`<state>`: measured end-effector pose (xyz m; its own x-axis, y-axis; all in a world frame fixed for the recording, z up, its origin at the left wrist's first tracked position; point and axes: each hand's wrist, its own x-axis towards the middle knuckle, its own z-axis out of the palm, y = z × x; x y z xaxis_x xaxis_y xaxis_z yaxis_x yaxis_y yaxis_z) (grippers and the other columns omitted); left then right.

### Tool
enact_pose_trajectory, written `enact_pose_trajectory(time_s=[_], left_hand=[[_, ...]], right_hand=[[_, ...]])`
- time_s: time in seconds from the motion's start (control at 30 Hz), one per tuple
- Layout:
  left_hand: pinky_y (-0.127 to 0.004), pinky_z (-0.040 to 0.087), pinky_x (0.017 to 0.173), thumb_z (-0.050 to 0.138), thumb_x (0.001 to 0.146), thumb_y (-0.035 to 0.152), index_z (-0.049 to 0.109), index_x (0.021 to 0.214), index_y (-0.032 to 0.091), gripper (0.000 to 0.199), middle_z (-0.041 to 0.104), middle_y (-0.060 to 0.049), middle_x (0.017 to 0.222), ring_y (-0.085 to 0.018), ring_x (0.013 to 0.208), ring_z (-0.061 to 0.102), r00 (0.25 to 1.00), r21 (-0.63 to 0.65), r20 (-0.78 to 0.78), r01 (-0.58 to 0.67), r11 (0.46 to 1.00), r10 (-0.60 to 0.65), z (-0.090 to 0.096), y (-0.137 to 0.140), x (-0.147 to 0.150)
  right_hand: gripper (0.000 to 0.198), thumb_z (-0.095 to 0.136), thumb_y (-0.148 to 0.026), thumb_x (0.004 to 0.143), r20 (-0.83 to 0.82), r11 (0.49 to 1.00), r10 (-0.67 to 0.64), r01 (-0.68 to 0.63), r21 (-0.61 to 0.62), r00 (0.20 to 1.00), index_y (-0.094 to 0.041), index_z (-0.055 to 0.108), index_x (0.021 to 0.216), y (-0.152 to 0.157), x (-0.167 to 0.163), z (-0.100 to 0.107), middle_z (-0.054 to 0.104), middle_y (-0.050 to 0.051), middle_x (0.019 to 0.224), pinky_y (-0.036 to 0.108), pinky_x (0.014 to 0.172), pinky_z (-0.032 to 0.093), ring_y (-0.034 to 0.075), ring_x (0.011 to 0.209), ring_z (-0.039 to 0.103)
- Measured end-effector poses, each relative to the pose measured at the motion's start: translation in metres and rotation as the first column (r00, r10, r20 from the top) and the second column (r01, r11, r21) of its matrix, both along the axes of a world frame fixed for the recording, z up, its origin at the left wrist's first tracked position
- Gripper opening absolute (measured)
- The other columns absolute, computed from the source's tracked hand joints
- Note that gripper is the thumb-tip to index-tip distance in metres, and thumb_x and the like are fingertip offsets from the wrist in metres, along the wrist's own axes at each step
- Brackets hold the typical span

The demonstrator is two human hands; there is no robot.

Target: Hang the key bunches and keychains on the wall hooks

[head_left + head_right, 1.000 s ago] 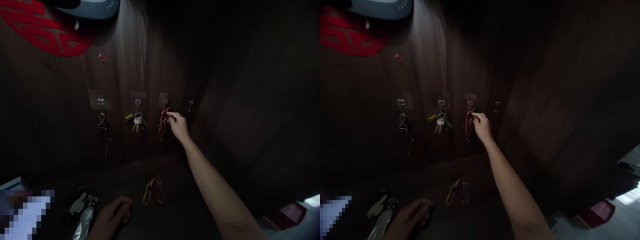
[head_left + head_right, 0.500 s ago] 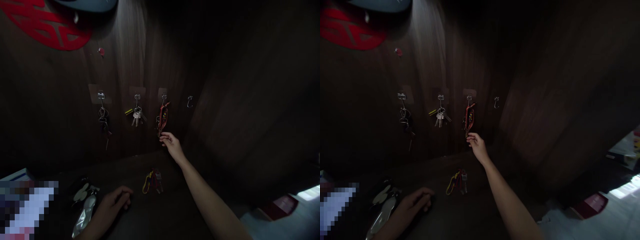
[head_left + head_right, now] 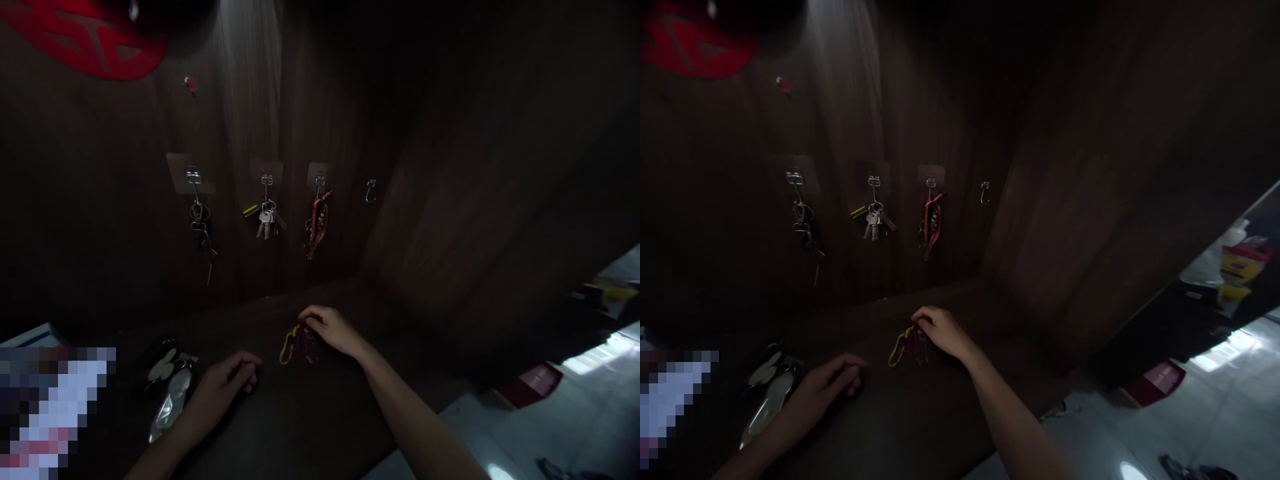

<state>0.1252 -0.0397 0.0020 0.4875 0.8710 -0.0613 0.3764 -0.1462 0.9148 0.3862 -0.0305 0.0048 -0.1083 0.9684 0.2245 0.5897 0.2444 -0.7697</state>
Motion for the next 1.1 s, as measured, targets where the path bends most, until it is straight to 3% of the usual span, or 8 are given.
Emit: enact_pose_trajectory(time_s=[0.27, 0.5, 0.6, 0.8, 0.93, 1.1], left_hand=[[-0.024, 0.045, 0.065, 0.046, 0.080, 0.042, 0.062, 0.088, 0.023, 0.026, 0.063, 0.003, 0.067, -0.014, 0.064, 0.058, 1.000, 0.041, -0.016, -0.020, 0.999, 0.020, -0.002, -0.002, 0.000], [-0.023, 0.046, 0.066, 0.044, 0.083, 0.037, 0.063, 0.089, 0.023, 0.024, 0.064, 0.003, 0.070, -0.013, 0.063, 0.059, 1.000, 0.105, -0.020, 0.002, 0.994, 0.000, -0.002, -0.005, 0.000], [-0.024, 0.047, 0.071, 0.045, 0.084, 0.034, 0.063, 0.091, 0.025, 0.022, 0.066, 0.002, 0.082, -0.014, 0.073, 0.061, 1.000, 0.200, -0.028, 0.013, 0.980, -0.007, -0.005, -0.005, -0.001], [-0.029, 0.046, 0.081, 0.054, 0.081, 0.029, 0.063, 0.095, 0.027, 0.017, 0.059, -0.002, 0.096, -0.018, 0.090, 0.059, 0.993, 0.438, -0.115, 0.072, 0.896, -0.023, -0.023, 0.002, -0.005], [-0.030, 0.046, 0.081, 0.051, 0.084, 0.027, 0.063, 0.089, 0.026, 0.013, 0.058, -0.001, 0.093, -0.017, 0.089, 0.059, 0.992, 0.452, -0.127, 0.078, 0.888, -0.023, -0.026, 0.003, -0.004], [-0.028, 0.048, 0.073, 0.056, 0.079, 0.023, 0.057, 0.095, 0.024, 0.016, 0.061, -0.001, 0.090, -0.016, 0.080, 0.059, 0.995, 0.443, -0.086, -0.012, 0.896, 0.056, -0.024, 0.002, -0.001]], right_hand=[[0.035, 0.051, -0.003, 0.074, 0.149, 0.999, 0.023, -0.026, 0.021, 0.989, -0.023, 0.066, 0.098, -0.009, -0.005, -0.015, 0.065, 0.002, 0.101, 0.033, 0.089, 0.040, 0.018, 0.099, 0.055], [0.024, 0.066, -0.017, 0.074, 0.184, 0.990, 0.113, -0.128, 0.067, 0.976, -0.025, 0.066, 0.097, -0.011, -0.032, -0.021, 0.064, 0.002, 0.097, 0.032, 0.085, 0.041, 0.018, 0.094, 0.053], [0.016, 0.065, -0.019, 0.077, 0.207, 0.985, 0.118, -0.141, 0.101, 0.971, -0.023, 0.066, 0.092, -0.012, -0.043, -0.023, 0.063, 0.002, 0.093, 0.030, 0.083, 0.041, 0.017, 0.091, 0.053], [0.007, 0.059, -0.024, 0.082, 0.230, 0.981, 0.112, -0.144, 0.126, 0.967, -0.023, 0.065, 0.086, -0.013, -0.050, -0.025, 0.062, 0.001, 0.087, 0.029, 0.079, 0.040, 0.016, 0.087, 0.052], [0.008, 0.056, -0.024, 0.084, 0.230, 0.981, 0.099, -0.134, 0.141, 0.968, -0.022, 0.063, 0.086, -0.012, -0.050, -0.024, 0.062, 0.002, 0.086, 0.029, 0.077, 0.041, 0.016, 0.087, 0.052], [0.007, 0.054, -0.023, 0.085, 0.246, 0.978, 0.095, -0.136, 0.157, 0.965, -0.021, 0.061, 0.084, -0.014, -0.055, -0.021, 0.062, 0.002, 0.084, 0.028, 0.076, 0.041, 0.016, 0.085, 0.053]])
